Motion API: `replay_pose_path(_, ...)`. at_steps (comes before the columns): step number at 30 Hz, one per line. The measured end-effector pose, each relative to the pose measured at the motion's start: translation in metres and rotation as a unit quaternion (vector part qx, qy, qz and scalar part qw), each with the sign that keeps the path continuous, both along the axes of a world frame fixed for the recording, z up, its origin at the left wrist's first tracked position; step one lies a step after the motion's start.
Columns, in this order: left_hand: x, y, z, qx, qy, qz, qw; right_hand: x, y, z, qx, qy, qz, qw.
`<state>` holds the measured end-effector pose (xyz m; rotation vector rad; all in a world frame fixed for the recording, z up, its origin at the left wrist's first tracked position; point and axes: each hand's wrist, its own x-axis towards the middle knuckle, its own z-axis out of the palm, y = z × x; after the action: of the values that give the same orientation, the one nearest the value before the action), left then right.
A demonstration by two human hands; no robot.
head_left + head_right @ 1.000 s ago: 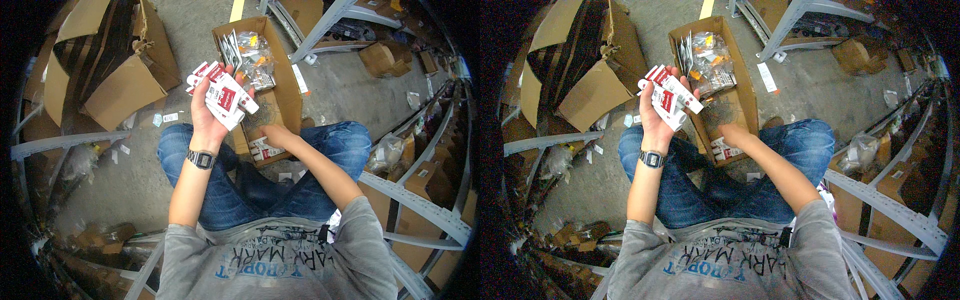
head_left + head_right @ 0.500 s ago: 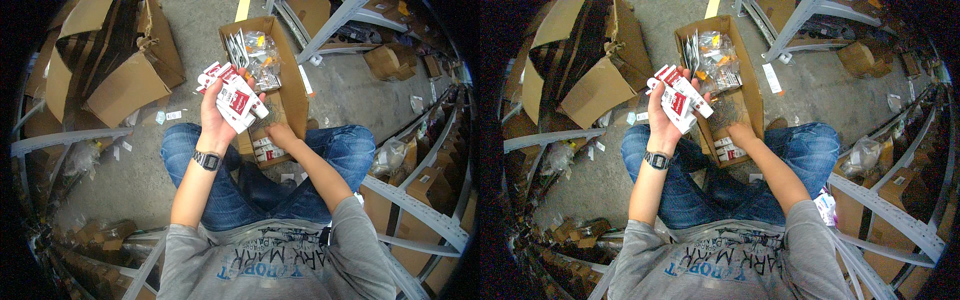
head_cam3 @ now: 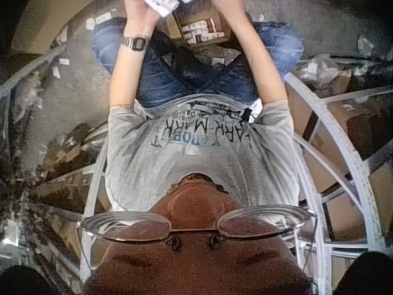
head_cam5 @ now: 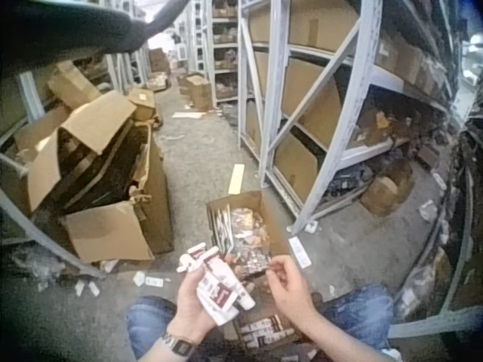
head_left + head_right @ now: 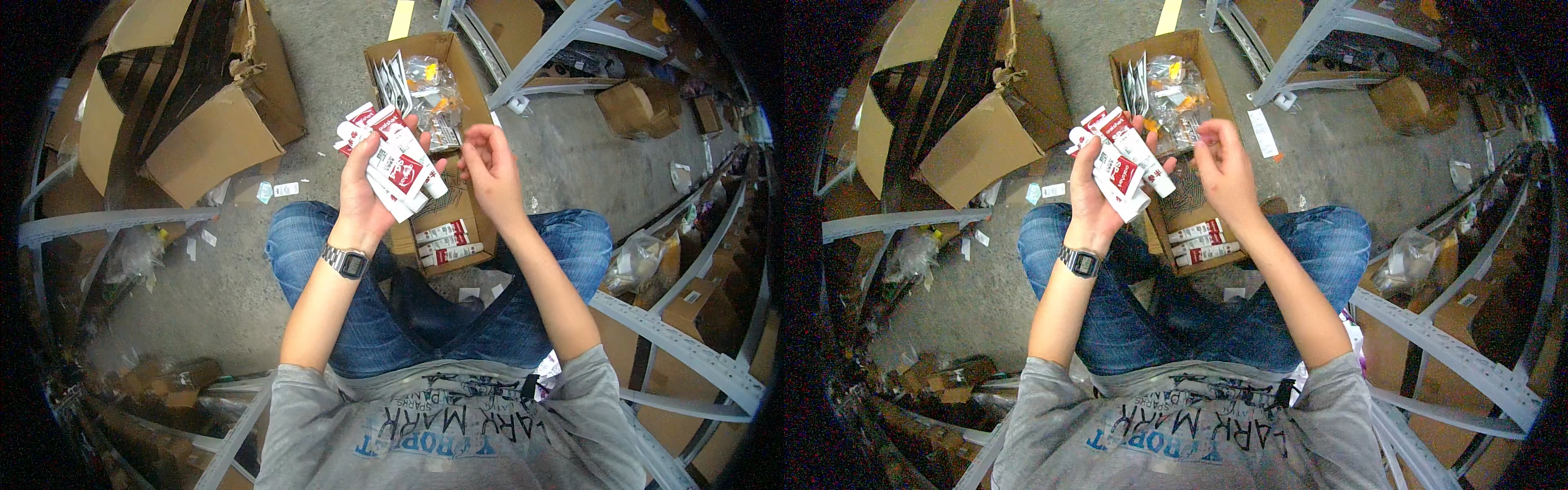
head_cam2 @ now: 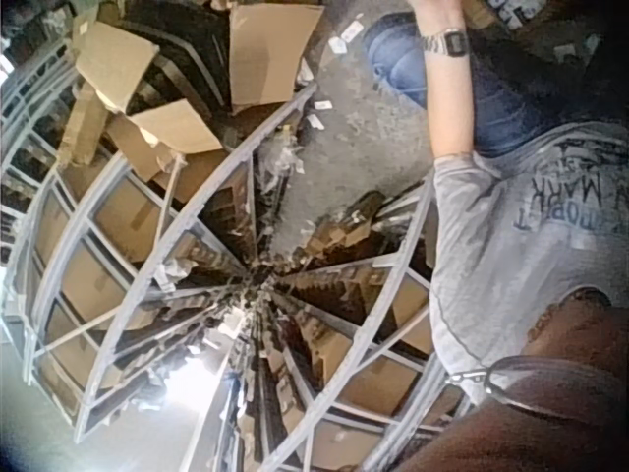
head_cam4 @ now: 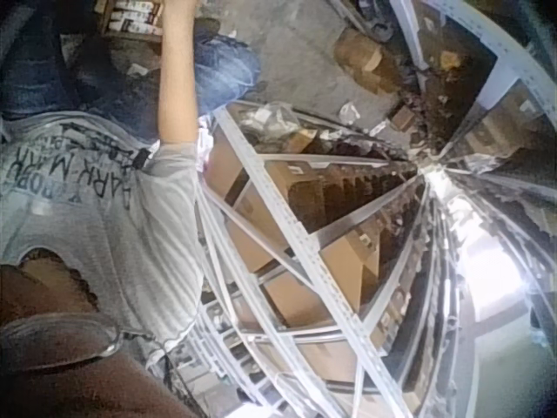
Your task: The person sorts various packaged items from a large cardboard box, holding several tubes in one hand while picking out and organizing small packaged parts and stickers into the box.
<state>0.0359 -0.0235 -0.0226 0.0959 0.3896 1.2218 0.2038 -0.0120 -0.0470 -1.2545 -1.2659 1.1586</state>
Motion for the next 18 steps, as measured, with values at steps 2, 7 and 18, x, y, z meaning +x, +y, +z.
replay_pose_path(2,0.002,-0.001,0.001,0.012,0.007,-0.006,1.0,-0.003,-0.003,0.043,-0.002,0.024,0.089,0.996)
replay_pose_path(7,0.006,0.001,0.005,0.054,0.036,-0.024,0.998,-0.007,-0.005,0.065,0.059,-0.145,0.178,0.972)
replay_pose_path(18,0.005,0.002,0.001,0.038,0.038,-0.057,0.997,-0.006,-0.01,0.057,0.0,-0.113,0.138,0.984)
